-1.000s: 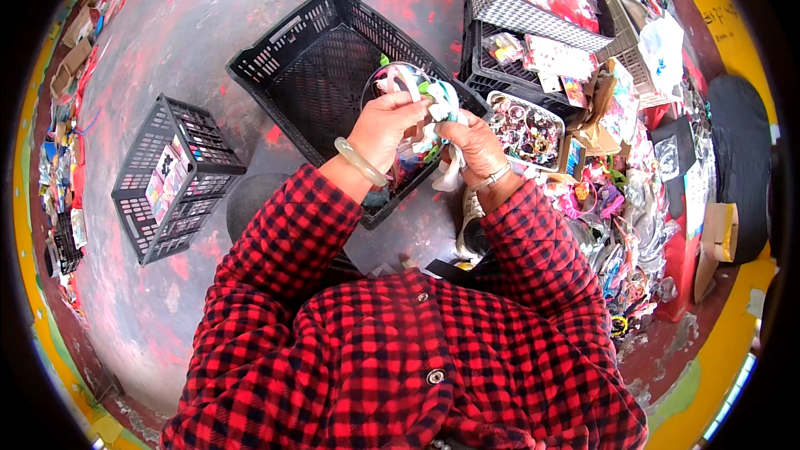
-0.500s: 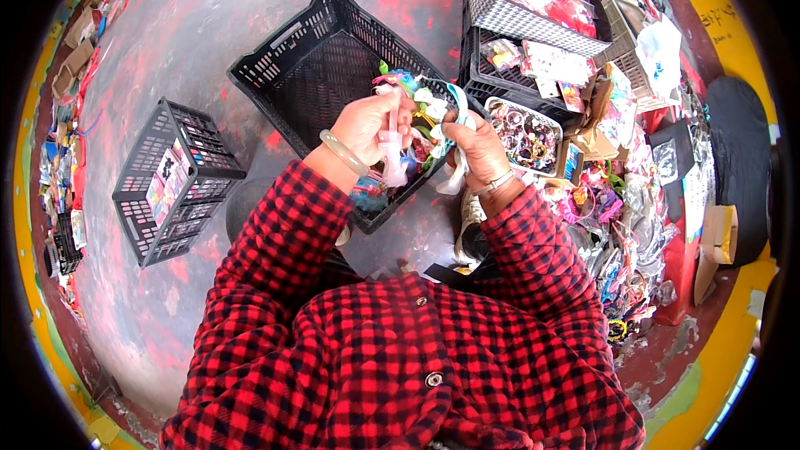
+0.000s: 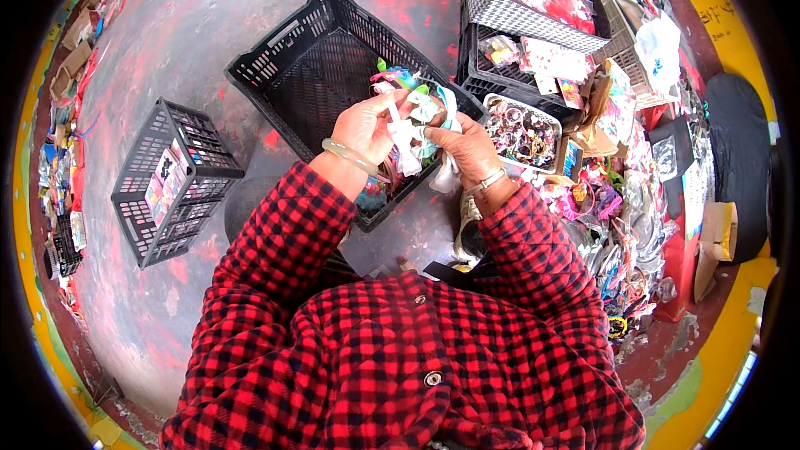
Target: The person sits on the floor and wipes various colorful hair accessories, including headbands and hair ties, with a white cloth. They pick up items from a black crate, clean them, and place them back into the crate.
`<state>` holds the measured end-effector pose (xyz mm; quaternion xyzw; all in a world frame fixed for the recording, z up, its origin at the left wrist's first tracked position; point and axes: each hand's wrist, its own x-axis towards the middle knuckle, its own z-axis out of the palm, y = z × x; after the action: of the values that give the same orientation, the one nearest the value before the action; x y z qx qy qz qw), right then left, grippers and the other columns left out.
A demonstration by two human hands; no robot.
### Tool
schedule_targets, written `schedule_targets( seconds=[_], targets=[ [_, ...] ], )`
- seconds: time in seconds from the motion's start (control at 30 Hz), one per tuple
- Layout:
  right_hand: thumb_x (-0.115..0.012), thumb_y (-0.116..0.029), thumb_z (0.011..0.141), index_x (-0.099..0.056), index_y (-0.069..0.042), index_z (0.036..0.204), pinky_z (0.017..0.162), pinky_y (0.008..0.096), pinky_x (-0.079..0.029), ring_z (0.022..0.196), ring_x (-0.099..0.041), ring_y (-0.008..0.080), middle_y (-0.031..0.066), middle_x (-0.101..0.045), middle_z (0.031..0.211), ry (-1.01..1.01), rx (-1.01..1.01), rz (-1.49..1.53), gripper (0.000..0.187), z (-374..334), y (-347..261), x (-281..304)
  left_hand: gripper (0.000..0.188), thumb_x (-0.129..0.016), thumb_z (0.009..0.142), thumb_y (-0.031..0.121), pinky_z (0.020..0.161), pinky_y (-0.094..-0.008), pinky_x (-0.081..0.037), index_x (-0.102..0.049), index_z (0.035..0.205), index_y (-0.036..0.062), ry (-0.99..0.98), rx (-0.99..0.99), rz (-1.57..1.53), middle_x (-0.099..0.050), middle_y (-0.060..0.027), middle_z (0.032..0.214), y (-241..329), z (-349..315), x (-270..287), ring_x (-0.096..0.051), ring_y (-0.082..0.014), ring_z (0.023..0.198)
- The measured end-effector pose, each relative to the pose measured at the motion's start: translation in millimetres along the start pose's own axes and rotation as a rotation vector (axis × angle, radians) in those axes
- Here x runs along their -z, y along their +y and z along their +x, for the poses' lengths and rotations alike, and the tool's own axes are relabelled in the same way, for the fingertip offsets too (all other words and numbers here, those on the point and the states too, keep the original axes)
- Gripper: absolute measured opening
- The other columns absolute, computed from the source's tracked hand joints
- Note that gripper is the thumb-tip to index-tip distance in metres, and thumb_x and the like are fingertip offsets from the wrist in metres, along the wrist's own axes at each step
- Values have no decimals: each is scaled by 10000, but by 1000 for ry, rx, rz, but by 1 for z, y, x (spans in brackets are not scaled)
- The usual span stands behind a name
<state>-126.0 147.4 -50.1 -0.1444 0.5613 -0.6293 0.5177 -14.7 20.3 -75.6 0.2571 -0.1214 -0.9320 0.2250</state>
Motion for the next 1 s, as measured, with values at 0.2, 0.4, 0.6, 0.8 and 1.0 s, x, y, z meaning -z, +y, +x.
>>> schedule_targets(
  seconds=[0.2,0.4,0.6,0.8,1.0],
  targets=[
    [-656,-10,703,-598,-22,887,592,228,-447,609,-564,108,36,-618,768,-36,-13,-73,193,1,5,0,265,-450,882,226,613,-320,-488,-528,985,-5,128,82,156,-590,-106,876,-7,-13,-8,-583,-201,731],
    [-647,9,695,-594,-18,869,629,244,-464,625,-586,135,53,-622,779,-22,-60,11,183,9,12,12,252,-471,865,147,726,-343,-469,-487,1044,-29,-164,226,89,-584,-134,937,-9,-9,-7,-579,-227,839],
    [-636,17,703,-595,-34,859,639,236,-453,669,-578,125,47,-616,799,-77,-46,137,169,8,2,10,247,-467,867,126,766,-337,-449,-486,1048,-42,-176,105,221,-574,-137,985,-16,-8,-7,-567,-218,875],
    [-638,6,716,-588,-34,866,665,233,-456,689,-581,127,46,-612,805,-140,-75,139,163,5,0,10,304,-444,895,239,734,-349,-467,-493,1040,-24,12,75,153,-584,-120,973,-8,-2,-2,-587,-220,843],
    [-642,-25,729,-597,-38,877,709,232,-433,739,-550,101,10,-595,818,-150,-33,-48,155,0,2,4,264,-487,874,200,755,-348,-471,-507,1048,3,-137,152,181,-594,-110,952,-13,-12,-13,-588,-225,858]
  ],
)
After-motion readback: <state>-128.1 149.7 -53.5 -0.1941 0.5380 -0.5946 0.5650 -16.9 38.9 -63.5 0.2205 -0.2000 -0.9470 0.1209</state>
